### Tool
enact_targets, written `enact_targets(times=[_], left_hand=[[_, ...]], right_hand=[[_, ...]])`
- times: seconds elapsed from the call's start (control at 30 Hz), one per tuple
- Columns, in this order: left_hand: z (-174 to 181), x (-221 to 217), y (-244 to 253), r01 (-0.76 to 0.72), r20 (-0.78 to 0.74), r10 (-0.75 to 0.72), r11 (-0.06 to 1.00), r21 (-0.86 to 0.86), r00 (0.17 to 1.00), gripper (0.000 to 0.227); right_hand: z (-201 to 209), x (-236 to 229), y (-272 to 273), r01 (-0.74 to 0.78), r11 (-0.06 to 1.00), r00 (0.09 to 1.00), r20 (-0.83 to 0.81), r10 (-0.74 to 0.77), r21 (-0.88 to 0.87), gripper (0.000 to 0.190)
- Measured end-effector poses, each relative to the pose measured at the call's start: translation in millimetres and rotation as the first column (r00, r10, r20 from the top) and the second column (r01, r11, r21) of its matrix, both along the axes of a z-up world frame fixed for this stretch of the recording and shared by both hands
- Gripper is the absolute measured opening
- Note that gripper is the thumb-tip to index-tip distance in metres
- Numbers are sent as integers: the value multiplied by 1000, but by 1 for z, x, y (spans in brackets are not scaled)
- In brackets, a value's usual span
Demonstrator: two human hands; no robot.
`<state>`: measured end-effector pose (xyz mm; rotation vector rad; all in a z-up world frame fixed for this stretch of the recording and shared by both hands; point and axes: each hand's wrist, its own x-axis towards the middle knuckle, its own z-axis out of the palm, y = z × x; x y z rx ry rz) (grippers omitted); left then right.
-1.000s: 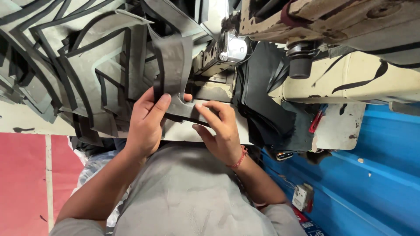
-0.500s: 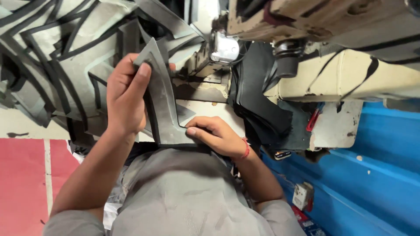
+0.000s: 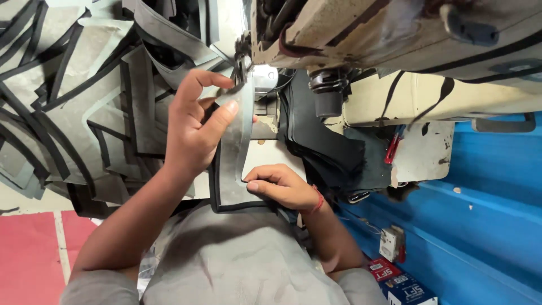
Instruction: Stitch together pieces of shoe uppers using an industrial sewing machine.
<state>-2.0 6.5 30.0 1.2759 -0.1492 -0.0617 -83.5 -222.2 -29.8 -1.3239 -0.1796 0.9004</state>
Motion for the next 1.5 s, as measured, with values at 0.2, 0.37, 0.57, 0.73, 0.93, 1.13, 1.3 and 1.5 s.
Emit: enact_targets(times=[0.2,0.37,0.57,0.73,0.93,1.13,1.3,1.5], left_hand=[[-2,9,4,41,-9,-41,998,37,999,29],[5,14,-3,25,-92,-34,995,-101,995,31],[1,-21,-3,83,-166,-123,969,-233,978,35],[-12,-45,-3,48,-253,-121,959,-278,960,45],[-28,-28,-8,-43,-305,-62,944,-327,950,30],[-20,1,-12,-138,-301,56,956,-260,952,20],[-11,24,-7,-204,-32,202,976,-76,979,13],[-24,31,0,-160,-107,147,979,-129,983,11]], right_hand=[[2,-5,10,72,997,995,-65,-69,36,17],[7,-12,7,173,985,984,32,-173,21,18],[47,12,5,282,958,954,120,-274,-48,20],[76,49,0,257,957,939,269,-214,-134,19],[102,96,3,182,961,925,367,-95,-210,17],[91,112,8,262,927,815,576,-64,-268,19],[64,79,46,600,786,678,616,-400,-150,20],[70,66,74,585,811,647,618,-446,-27,18]])
